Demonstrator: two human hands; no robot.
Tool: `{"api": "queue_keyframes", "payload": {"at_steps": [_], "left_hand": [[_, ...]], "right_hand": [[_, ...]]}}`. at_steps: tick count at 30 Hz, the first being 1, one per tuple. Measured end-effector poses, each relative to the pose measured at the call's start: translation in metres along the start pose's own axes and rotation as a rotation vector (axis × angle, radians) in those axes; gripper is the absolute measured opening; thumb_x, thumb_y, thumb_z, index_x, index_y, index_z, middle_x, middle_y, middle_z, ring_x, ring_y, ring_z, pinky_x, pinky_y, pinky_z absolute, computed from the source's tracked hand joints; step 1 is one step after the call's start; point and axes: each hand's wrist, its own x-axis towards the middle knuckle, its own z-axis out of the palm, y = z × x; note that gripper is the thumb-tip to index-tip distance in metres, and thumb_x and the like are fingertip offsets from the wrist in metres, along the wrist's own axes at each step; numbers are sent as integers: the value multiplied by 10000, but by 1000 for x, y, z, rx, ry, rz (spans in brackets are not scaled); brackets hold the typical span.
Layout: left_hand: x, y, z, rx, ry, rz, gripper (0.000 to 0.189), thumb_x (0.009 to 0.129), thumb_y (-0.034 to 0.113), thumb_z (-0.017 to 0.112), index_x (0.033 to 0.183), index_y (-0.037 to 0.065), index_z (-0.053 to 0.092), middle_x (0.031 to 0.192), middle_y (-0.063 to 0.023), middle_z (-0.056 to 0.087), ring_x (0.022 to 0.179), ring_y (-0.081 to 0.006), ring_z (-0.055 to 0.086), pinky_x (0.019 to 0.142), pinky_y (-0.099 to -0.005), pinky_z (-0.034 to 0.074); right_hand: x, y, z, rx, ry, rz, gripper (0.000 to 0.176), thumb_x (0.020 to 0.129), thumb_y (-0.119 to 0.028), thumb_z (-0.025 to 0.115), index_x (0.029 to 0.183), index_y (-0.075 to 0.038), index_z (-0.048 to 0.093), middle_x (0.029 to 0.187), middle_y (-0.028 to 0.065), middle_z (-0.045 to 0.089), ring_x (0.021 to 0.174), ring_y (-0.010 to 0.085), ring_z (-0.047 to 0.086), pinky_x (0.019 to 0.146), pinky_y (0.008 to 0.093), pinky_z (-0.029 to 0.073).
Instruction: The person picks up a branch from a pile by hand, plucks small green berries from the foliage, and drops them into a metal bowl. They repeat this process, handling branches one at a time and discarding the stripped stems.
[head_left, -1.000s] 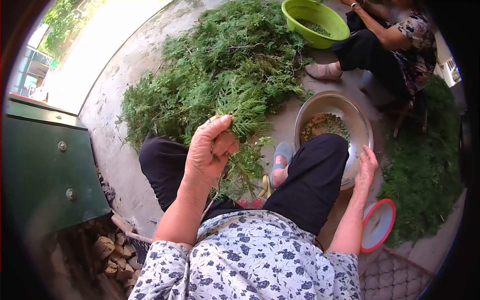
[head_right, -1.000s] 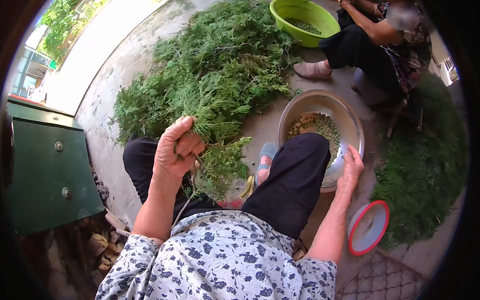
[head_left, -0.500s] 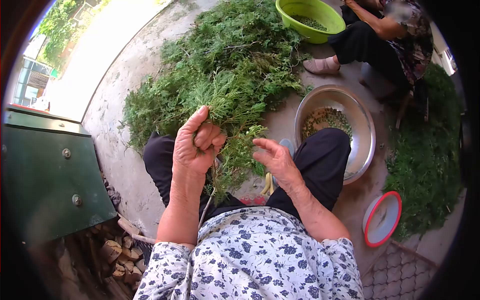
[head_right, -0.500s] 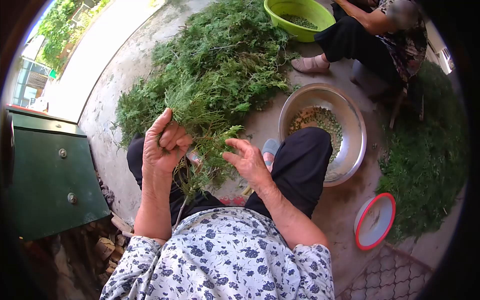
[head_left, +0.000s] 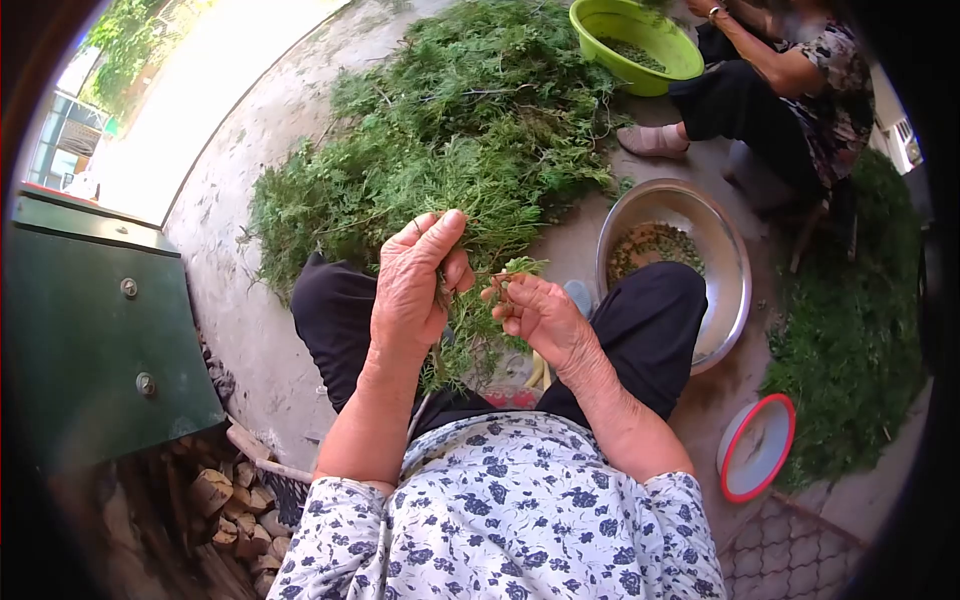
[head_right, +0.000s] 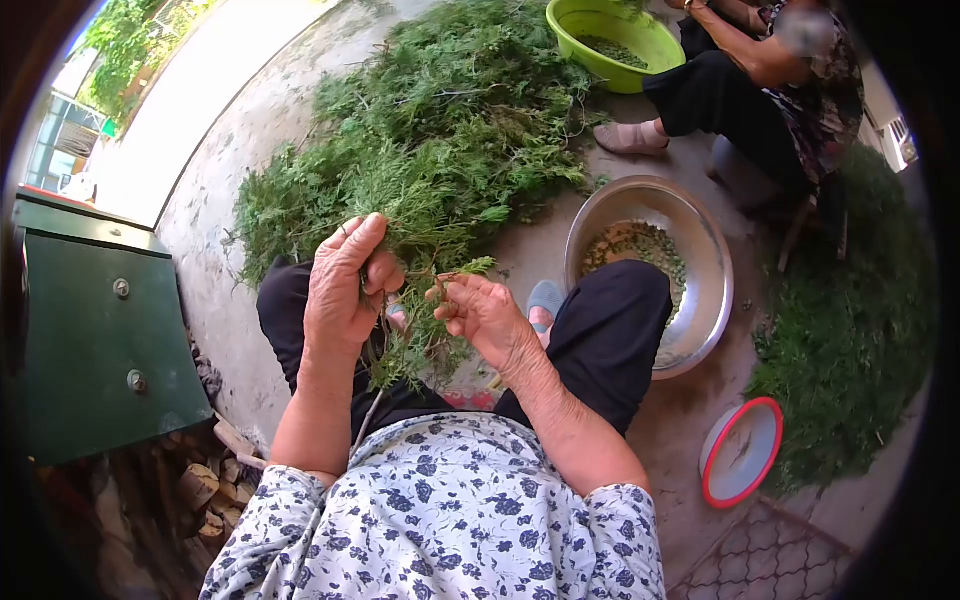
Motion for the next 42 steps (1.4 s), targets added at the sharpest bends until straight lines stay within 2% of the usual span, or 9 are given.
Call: {"api": "queue_keyframes", "payload": {"at_steps": [10, 13, 16, 27, 29, 32, 36, 40, 42], "left_hand": [[3, 0, -5, 362, -55, 64, 106, 835, 107, 640, 800, 30, 576, 651, -7, 539, 531, -56, 432, 512, -215, 394], [8, -12, -14, 940, -201, 329, 199, 757, 9, 637, 956, 20, 634, 763, -28, 617, 668, -82, 544, 607, -235, 450], [3, -10, -7, 1524, -271, 458, 220, 692, 92, 663, 910, 81, 640, 764, -97, 585, 760, -240, 573, 680, -352, 460], [22, -14, -16, 1565, -471, 376, 211, 678, 232, 720, 810, 82, 652, 719, -108, 552, 774, -262, 527, 675, -376, 425], [19, -17, -14, 1503, -381, 302, 176, 677, 187, 719, 799, 72, 665, 710, -105, 543, 756, -249, 519, 663, -355, 419], [18, -25, -20, 1360, -298, 281, 164, 678, 144, 706, 826, 77, 683, 716, -95, 539, 738, -236, 506, 652, -334, 410], [18, -21, -29, 1090, -268, 178, 198, 663, 118, 709, 861, 117, 693, 739, -66, 510, 758, -212, 489, 677, -305, 401], [5, -3, -12, 945, -48, -130, 231, 691, 113, 728, 906, 77, 650, 919, -35, 568, 953, -147, 479, 804, -285, 412], [17, -34, -42, 941, 97, 43, 250, 699, 189, 726, 900, 52, 671, 921, -72, 531, 865, -172, 497, 762, -277, 414]], "right_hand": [[-5, -6, 5, -176, 29, -54, 254, 875, -159, 583, 1068, 7, 587, 898, 77, 650, 755, 131, 609, 647, 234, 474], [-8, -10, 8, -258, 27, -89, 275, 872, -165, 587, 1078, 17, 592, 894, 82, 658, 751, 121, 602, 658, 236, 462], [-14, -16, 15, -308, 26, -112, 285, 869, -172, 588, 1080, 20, 595, 884, 81, 663, 747, 114, 597, 664, 234, 445], [-21, -19, 19, -494, 216, -274, 205, 812, -73, 636, 985, 38, 635, 864, 80, 662, 765, 131, 608, 686, 262, 466], [-23, -19, 26, -1012, 332, -615, 198, 780, -34, 653, 965, 33, 639, 850, 79, 651, 766, 133, 604, 704, 266, 472], [-18, -25, 28, -1187, 422, -945, 205, 776, -31, 645, 972, 25, 631, 835, 85, 639, 749, 139, 595, 707, 266, 467], [-17, -47, 17, -193, 174, -465, 142, 871, -73, 579, 988, 7, 583, 859, 69, 616, 702, 128, 621, 584, 211, 501], [-23, -50, -2, -175, 124, -374, 191, 864, -78, 588, 1029, 6, 542, 876, 78, 606, 702, 138, 623, 581, 227, 512], [-24, -58, -6, -200, 106, -347, 190, 865, -55, 573, 1042, 2, 530, 903, 89, 601, 738, 147, 624, 602, 243, 524]]}}
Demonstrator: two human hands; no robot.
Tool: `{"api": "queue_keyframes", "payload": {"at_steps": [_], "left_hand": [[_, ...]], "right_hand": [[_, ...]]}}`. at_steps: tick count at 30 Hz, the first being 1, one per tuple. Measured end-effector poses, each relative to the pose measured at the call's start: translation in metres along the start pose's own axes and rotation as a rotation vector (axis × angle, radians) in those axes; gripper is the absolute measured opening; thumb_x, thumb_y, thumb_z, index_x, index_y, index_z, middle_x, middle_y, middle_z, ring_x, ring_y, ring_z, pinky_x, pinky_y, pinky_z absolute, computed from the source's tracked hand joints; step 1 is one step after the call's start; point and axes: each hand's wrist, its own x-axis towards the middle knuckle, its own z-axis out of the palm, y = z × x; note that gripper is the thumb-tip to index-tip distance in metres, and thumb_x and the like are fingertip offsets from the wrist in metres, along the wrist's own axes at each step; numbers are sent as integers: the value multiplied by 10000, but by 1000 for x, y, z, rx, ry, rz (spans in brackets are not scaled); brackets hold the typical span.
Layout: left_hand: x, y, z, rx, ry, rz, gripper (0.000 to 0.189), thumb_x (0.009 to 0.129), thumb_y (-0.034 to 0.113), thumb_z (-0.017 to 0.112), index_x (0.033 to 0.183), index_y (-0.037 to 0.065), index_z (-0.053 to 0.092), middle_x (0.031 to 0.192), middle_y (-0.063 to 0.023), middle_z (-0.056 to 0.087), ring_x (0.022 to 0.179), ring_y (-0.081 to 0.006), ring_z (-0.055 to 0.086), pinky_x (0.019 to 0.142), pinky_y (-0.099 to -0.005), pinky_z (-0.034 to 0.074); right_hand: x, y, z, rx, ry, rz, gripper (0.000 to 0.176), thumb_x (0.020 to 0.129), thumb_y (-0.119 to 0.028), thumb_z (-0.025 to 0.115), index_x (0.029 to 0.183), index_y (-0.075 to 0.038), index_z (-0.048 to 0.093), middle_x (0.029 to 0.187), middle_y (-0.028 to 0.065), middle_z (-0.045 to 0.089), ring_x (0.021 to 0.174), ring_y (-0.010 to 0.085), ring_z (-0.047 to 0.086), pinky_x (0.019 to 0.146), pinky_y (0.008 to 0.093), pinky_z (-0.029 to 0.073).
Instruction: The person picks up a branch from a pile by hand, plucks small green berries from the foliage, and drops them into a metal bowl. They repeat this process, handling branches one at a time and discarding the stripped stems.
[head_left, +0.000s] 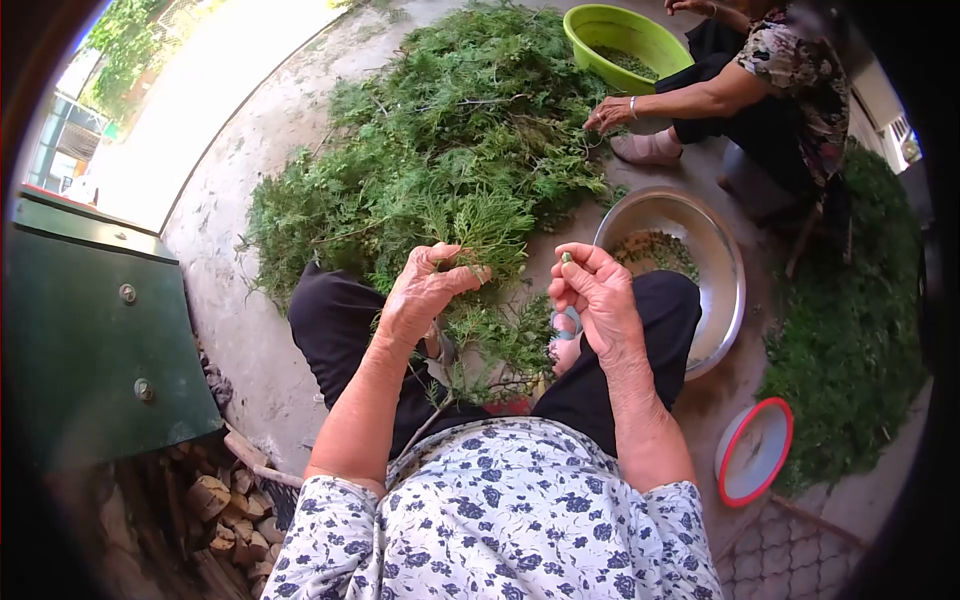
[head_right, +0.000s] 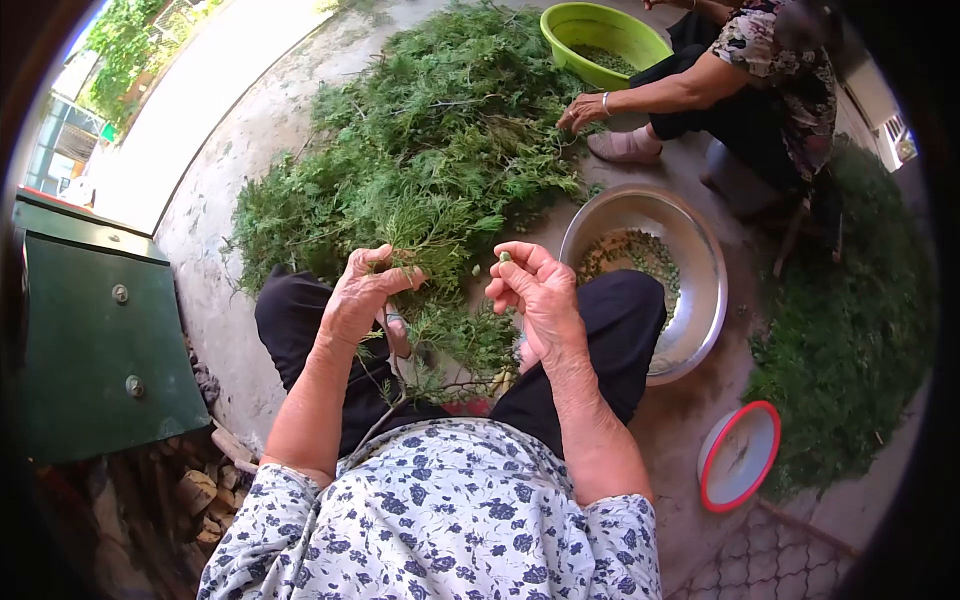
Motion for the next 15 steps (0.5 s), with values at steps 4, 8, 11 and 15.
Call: {"api": "queue_keyframes", "payload": {"at_steps": [4, 8, 11, 15], "left_hand": [[3, 8, -1, -194, -173, 58, 247, 721, 233, 704, 875, 43, 672, 948, -67, 568, 875, -154, 507, 775, -273, 410], [7, 18, -10, -138, -169, 14, 178, 742, 150, 674, 824, 14, 593, 741, -30, 595, 721, -122, 527, 725, -260, 412], [23, 11, -21, -129, -125, 121, 195, 741, 207, 665, 690, 26, 618, 636, 4, 553, 624, -92, 474, 635, -252, 385], [39, 18, -30, -265, -112, 11, 176, 723, 183, 678, 649, 43, 602, 643, 9, 544, 640, -88, 473, 617, -253, 365]], "right_hand": [[6, -1, 12, 93, -2, 14, 159, 872, -12, 525, 1029, 5, 543, 892, 98, 601, 775, 174, 627, 632, 257, 544], [2, -12, -5, 47, 115, -161, 161, 885, -41, 528, 1035, 12, 551, 886, 90, 601, 749, 168, 625, 635, 261, 541], [-18, -40, -57, -351, 445, -405, 180, 868, -45, 554, 1036, 12, 585, 937, 82, 613, 784, 153, 616, 724, 240, 503], [-45, -68, -81, -1085, 812, -610, 253, 847, -42, 576, 1090, 28, 582, 1059, 104, 591, 1016, 193, 539, 885, 295, 430]]}}
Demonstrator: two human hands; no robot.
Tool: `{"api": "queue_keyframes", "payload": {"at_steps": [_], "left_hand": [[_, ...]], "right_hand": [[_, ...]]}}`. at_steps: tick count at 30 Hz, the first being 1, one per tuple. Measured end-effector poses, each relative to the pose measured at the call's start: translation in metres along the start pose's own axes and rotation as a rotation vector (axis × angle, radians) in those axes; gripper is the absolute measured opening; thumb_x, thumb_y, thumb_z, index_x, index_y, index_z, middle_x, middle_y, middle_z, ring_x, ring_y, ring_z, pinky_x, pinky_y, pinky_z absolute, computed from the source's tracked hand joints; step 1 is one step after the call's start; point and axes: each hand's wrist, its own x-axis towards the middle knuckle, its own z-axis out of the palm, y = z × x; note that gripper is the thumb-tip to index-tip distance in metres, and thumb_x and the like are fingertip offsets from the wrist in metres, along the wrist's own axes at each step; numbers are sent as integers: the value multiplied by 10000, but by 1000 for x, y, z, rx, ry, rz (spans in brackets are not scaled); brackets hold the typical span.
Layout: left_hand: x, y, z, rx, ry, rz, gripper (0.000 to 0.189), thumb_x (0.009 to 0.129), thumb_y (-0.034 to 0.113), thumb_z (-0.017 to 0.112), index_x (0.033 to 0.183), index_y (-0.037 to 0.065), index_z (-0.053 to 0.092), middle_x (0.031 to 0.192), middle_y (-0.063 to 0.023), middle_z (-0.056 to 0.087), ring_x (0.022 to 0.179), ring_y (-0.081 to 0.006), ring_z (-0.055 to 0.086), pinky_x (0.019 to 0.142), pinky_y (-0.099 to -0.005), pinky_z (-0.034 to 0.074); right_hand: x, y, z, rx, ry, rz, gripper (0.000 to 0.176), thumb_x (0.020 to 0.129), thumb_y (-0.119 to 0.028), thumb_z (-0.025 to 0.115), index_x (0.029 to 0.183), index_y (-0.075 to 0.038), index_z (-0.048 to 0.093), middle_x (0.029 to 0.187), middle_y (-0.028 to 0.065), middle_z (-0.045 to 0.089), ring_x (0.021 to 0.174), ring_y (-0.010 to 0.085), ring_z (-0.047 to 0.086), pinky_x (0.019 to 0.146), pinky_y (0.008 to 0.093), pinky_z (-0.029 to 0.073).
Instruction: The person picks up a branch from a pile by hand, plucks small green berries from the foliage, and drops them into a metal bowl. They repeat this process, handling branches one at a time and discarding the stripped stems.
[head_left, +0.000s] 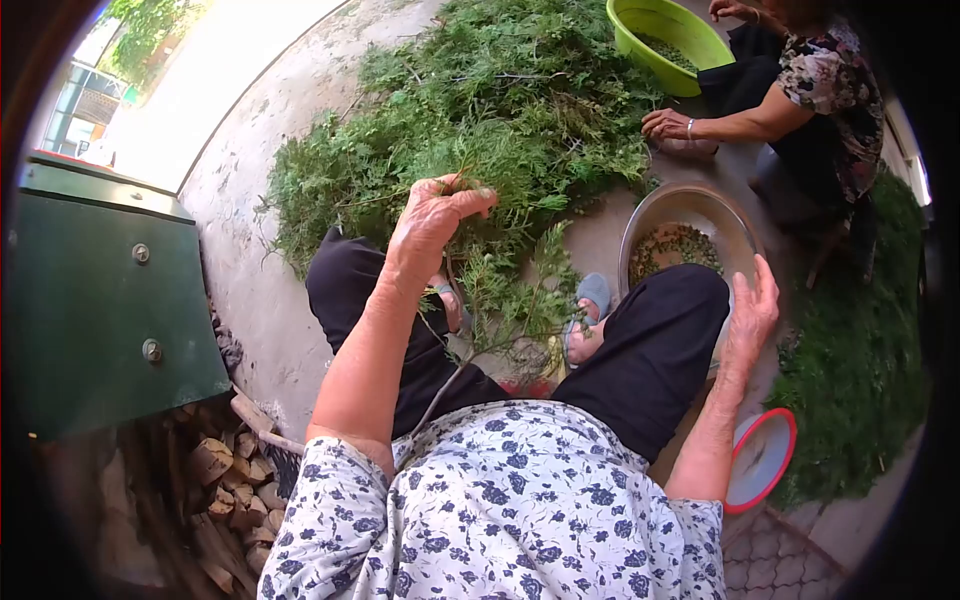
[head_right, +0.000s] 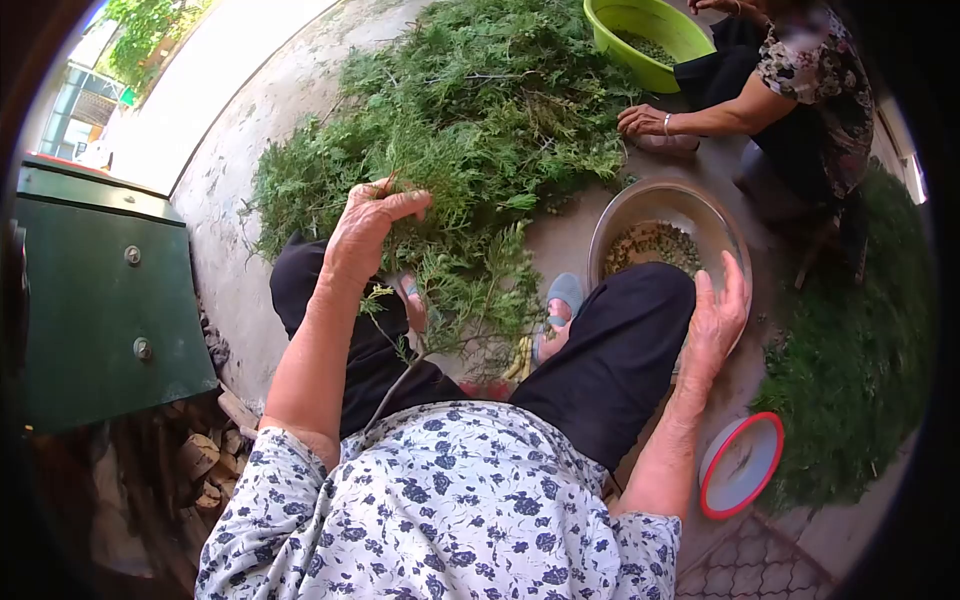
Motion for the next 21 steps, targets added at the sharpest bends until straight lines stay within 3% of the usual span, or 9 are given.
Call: {"api": "queue_keyframes", "payload": {"at_steps": [1, 4, 6, 8, 11, 15, 17, 19, 21], "left_hand": [[5, 2, 0, -17, 14, -39, 164, 717, 172, 683, 649, 44, 606, 647, 7, 552, 640, -90, 476, 621, -254, 366], [11, 15, 6, -34, 12, 18, 146, 711, 152, 689, 655, 40, 615, 659, 6, 570, 635, -90, 476, 618, -254, 366], [12, 23, 9, -34, 28, 29, 135, 715, 132, 695, 665, 39, 610, 638, -3, 571, 585, -93, 497, 556, -249, 392], [14, 28, 12, -31, 47, 56, 133, 717, 111, 706, 674, 41, 602, 616, -14, 573, 511, -99, 515, 468, -247, 419], [18, 27, 19, -16, 42, 78, 131, 718, 114, 706, 678, 40, 606, 616, -12, 575, 512, -97, 515, 463, -246, 415], [16, 31, 28, 35, 38, 22, 144, 732, 149, 706, 697, 35, 625, 626, -17, 590, 586, -95, 538, 579, -265, 438], [18, 24, 26, 115, -43, 71, 221, 735, 197, 724, 831, 14, 646, 738, -42, 628, 690, -100, 563, 693, -279, 451], [13, 18, 27, 163, 52, 383, 371, 749, 261, 729, 996, 5, 623, 877, -59, 638, 769, -106, 558, 760, -286, 444], [-4, 18, 18, 227, 155, 485, 408, 792, 260, 697, 1092, 9, 582, 960, -63, 626, 809, -113, 546, 762, -271, 442]], "right_hand": [[-2, -2, 1, 186, 29, 104, 234, 851, -47, 575, 1073, 23, 592, 1029, 94, 601, 976, 172, 556, 852, 277, 448], [-25, -14, 26, 477, -251, 263, 163, 865, -63, 572, 1004, 10, 615, 862, 45, 620, 710, 81, 591, 614, 198, 479], [-54, -36, 57, 579, -522, 368, 167, 877, -76, 552, 999, 21, 612, 827, 67, 632, 594, 98, 594, 500, 200, 472], [-78, -59, 81, 561, -912, 471, 220, 879, -94, 543, 1042, 42, 599, 883, 106, 641, 577, 100, 599, 458, 191, 458], [-114, -79, 120, 590, -1212, 535, 432, 859, -79, 551, 1247, 61, 421, 1138, 164, 560, 555, 123, 608, 426, 210, 455], [-130, -86, 146, 487, -1183, 491, 273, 875, -129, 552, 1104, 20, 547, 906, 92, 616, 491, 78, 556, 401, 198, 425], [-131, -83, 150, 460, -1201, 484, 222, 881, -147, 551, 1038, 6, 587, 816, 60, 619, 470, 62, 535, 396, 192, 415], [-130, -77, 149, 509, -1097, 487, 184, 890, -171, 546, 924, -4, 615, 690, 10, 584, 451, 44, 504, 385, 183, 394], [-126, -74, 148, 524, -1096, 496, 178, 898, -165, 535, 899, -1, 604, 702, 29, 592, 456, 53, 520, 389, 186, 412]]}}
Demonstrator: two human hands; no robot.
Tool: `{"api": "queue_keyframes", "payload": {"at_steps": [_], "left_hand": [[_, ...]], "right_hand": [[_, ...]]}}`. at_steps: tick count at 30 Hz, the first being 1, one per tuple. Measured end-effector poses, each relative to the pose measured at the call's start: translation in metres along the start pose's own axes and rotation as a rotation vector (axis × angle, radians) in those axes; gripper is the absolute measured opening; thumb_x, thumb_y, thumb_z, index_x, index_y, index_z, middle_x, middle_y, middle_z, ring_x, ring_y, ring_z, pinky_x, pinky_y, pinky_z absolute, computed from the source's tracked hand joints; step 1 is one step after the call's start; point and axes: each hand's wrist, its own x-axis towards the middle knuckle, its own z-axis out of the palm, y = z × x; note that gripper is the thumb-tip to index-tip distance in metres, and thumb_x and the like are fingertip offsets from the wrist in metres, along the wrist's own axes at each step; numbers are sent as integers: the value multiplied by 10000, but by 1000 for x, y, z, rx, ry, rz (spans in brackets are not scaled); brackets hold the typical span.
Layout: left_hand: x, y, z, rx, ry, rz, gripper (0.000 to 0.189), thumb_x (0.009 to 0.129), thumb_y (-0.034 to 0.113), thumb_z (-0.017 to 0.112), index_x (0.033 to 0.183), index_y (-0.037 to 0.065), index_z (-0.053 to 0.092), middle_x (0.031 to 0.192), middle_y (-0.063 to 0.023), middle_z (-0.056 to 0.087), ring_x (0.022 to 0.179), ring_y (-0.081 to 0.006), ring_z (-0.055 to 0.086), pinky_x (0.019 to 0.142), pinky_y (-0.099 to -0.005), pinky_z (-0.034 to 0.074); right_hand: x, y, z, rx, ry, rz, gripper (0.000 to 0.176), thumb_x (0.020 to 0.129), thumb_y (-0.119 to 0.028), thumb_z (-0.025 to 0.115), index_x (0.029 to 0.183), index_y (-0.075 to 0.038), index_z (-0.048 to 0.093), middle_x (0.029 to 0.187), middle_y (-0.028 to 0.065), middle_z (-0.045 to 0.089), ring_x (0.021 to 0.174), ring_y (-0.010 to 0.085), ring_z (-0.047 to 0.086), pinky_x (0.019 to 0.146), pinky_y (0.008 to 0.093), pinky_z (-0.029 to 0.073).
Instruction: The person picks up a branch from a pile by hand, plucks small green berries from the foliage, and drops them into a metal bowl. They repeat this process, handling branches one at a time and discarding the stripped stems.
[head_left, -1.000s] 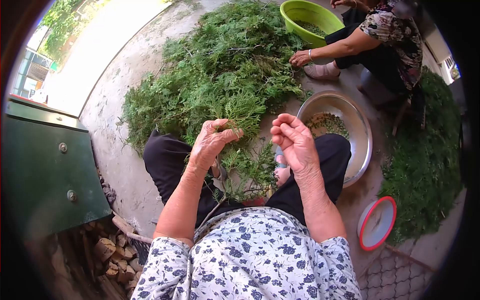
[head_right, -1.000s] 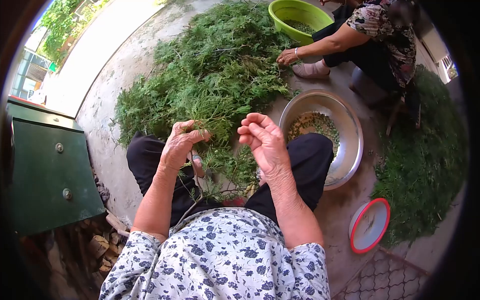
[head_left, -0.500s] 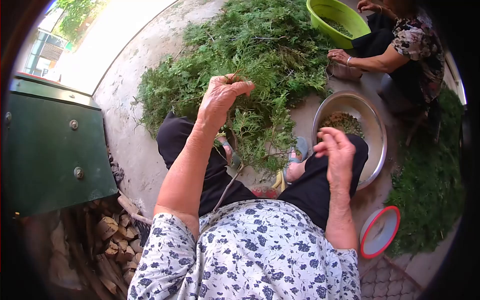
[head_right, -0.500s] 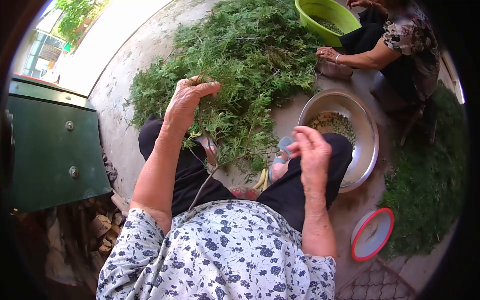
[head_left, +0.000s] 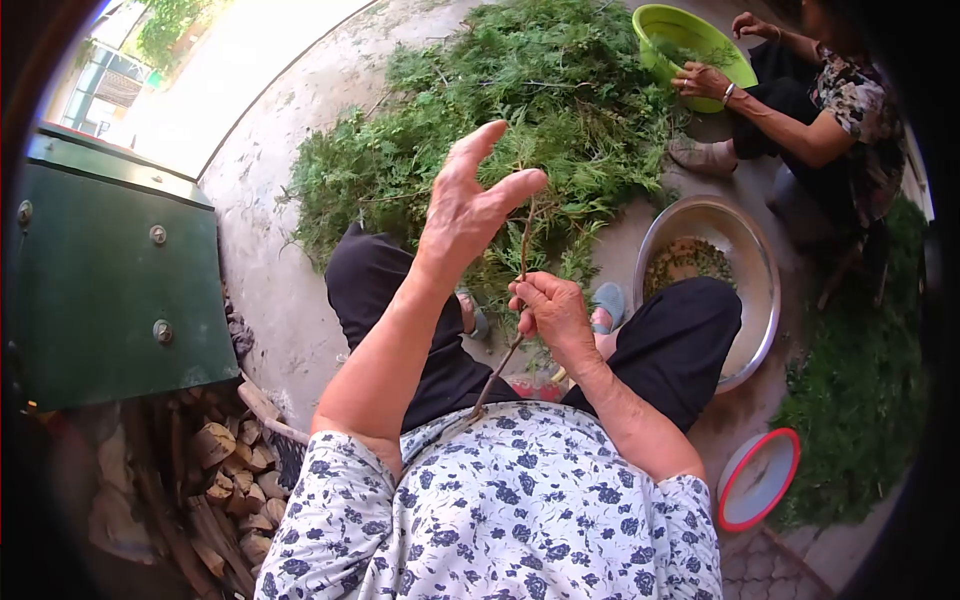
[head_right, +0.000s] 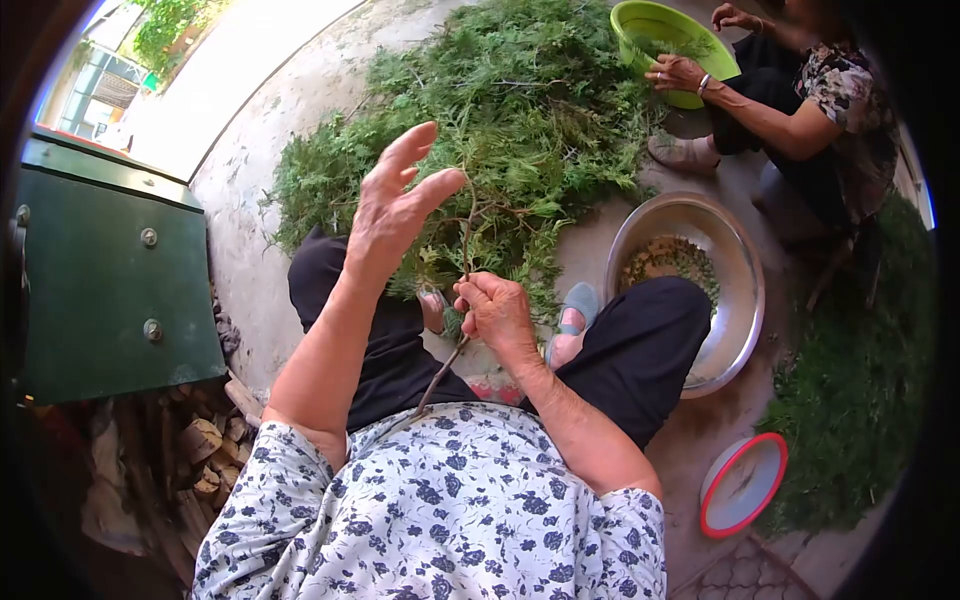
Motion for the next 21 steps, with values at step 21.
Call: {"api": "queue_keyframes", "payload": {"at_steps": [21], "left_hand": [[-117, -36, 17, -443, -163, -549, 155, 845, 134, 622, 820, -19, 629, 742, -3, 576, 676, -65, 506, 625, -228, 416]], "right_hand": [[5, 24, -8, 215, 128, 35, 128, 835, -56, 485, 792, -2, 593, 625, 49, 594, 501, 116, 572, 427, 234, 474]]}}
